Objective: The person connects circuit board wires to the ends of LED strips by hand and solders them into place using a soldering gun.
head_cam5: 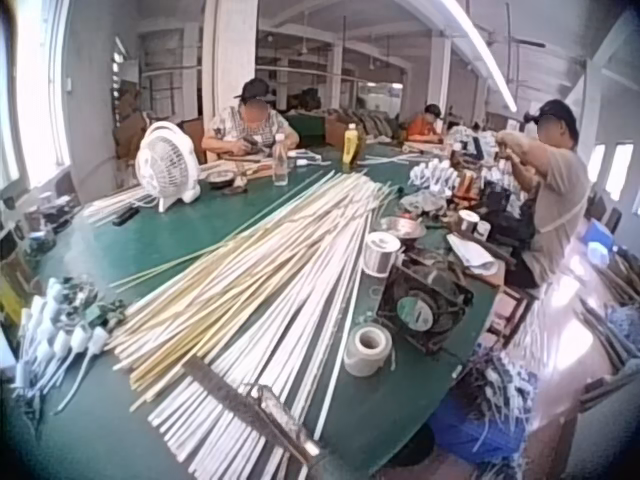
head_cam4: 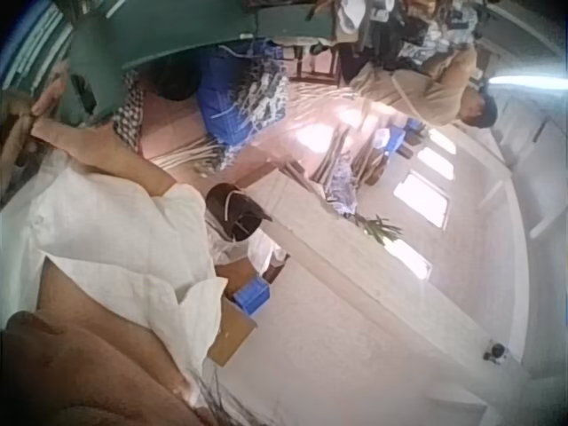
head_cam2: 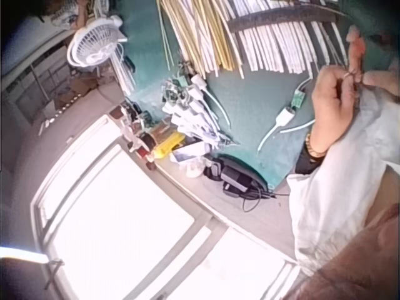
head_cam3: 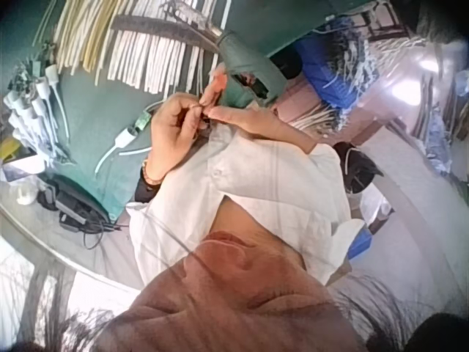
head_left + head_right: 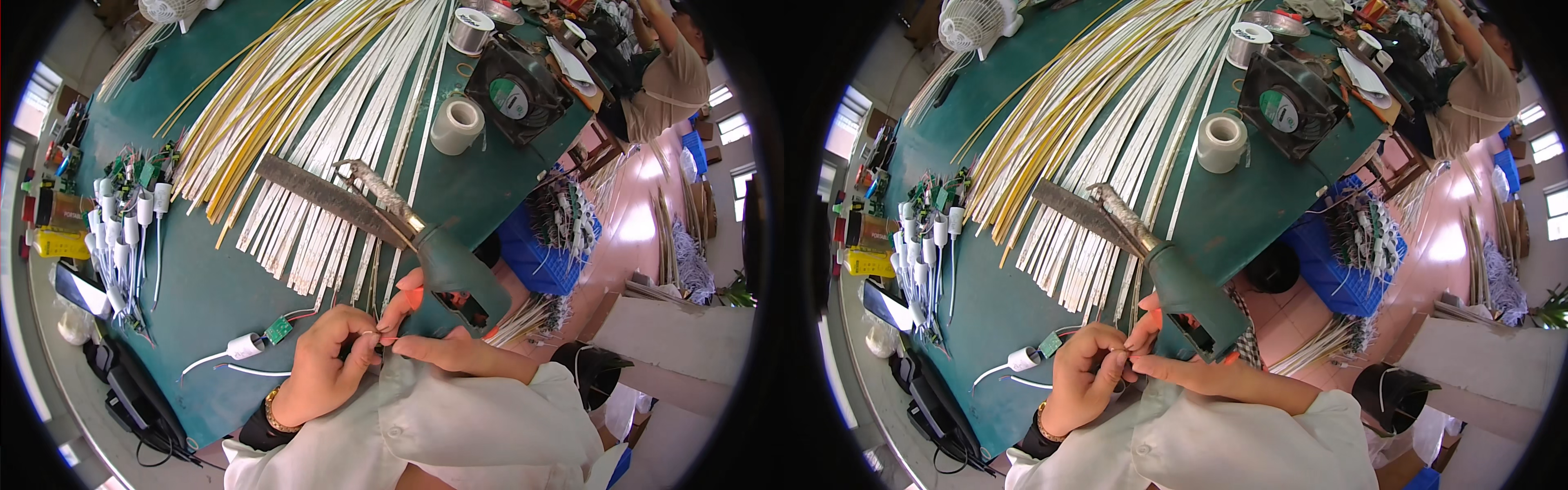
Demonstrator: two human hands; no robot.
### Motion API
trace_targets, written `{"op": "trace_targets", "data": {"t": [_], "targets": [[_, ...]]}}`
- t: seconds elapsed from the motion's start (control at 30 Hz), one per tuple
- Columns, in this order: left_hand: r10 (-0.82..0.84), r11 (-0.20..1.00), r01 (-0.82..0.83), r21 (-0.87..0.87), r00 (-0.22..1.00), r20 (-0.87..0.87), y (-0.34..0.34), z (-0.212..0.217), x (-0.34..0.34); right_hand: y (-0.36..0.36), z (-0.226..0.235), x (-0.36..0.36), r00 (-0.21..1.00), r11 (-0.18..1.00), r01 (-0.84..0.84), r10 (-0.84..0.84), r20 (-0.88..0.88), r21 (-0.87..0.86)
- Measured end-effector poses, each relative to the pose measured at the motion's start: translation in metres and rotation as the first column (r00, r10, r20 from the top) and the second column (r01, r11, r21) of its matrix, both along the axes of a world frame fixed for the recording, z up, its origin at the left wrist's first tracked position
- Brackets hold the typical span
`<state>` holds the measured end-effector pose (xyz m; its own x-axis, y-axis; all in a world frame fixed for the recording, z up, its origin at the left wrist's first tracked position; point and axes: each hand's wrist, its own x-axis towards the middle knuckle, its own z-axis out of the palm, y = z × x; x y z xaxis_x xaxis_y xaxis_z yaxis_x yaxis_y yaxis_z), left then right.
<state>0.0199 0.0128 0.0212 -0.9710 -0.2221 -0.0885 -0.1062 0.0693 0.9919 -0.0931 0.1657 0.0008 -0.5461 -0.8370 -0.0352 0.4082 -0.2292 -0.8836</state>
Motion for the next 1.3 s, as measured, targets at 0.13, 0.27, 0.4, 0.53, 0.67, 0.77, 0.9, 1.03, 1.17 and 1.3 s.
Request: {"op": "trace_targets", "data": {"t": [0.13, 0.27, 0.4, 0.53, 0.67, 0.77, 0.9, 1.03, 1.17, 1.3], "targets": [[0.031, 0.997, -0.033, -0.065, 0.999, -0.037, -0.001, 0.0, -0.001, 0.001, -0.003, 0.001, 0.984, 0.999, 0.034, -0.026, -0.175, 0.04], [-0.074, 0.958, 0.014, -0.288, 0.977, -0.198, -0.004, 0.003, -0.005, 0.008, -0.002, -0.003, 0.849, 0.98, 0.098, 0.011, -0.529, 0.176], [-0.033, 0.92, -0.01, -0.393, 0.994, -0.104, 0.001, 0.008, 0.003, 0.01, 0.006, -0.002, 0.845, 0.959, 0.06, 0.1, -0.525, 0.278], [-0.12, 0.83, 0.052, -0.555, 0.989, -0.087, -0.003, 0.015, 0.0, 0.011, 0.0, 0.003, 0.871, 0.951, 0.067, 0.091, -0.483, 0.301], [-0.056, 0.819, -0.045, -0.572, 0.986, -0.158, -0.002, 0.006, 0.001, 0.009, 0.009, 0.001, 0.88, 0.929, 0.03, 0.15, -0.451, 0.368], [0.049, 0.903, -0.093, -0.419, 0.992, -0.114, 0.003, -0.001, 0.002, 0.011, -0.001, -0.003, 0.844, 0.932, 0.015, 0.182, -0.505, 0.361], [0.089, 0.896, -0.116, -0.429, 0.993, -0.083, 0.007, -0.003, -0.004, 0.006, -0.005, 0.005, 0.908, 0.955, 0.129, -0.005, -0.418, 0.267], [0.262, 0.774, -0.201, -0.601, 0.965, 0.014, 0.009, -0.002, -0.007, 0.008, -0.004, 0.002, 0.782, 0.946, 0.214, -0.015, -0.623, 0.245], [0.334, 0.743, -0.256, -0.619, 0.943, 0.011, 0.011, -0.008, -0.015, 0.019, -0.018, -0.004, 0.807, 0.972, 0.226, -0.148, -0.572, 0.067], [0.373, 0.7, -0.215, -0.681, 0.923, 0.092, 0.01, -0.012, -0.018, 0.032, -0.01, -0.017, 0.811, 0.966, 0.203, -0.076, -0.58, 0.157]]}}
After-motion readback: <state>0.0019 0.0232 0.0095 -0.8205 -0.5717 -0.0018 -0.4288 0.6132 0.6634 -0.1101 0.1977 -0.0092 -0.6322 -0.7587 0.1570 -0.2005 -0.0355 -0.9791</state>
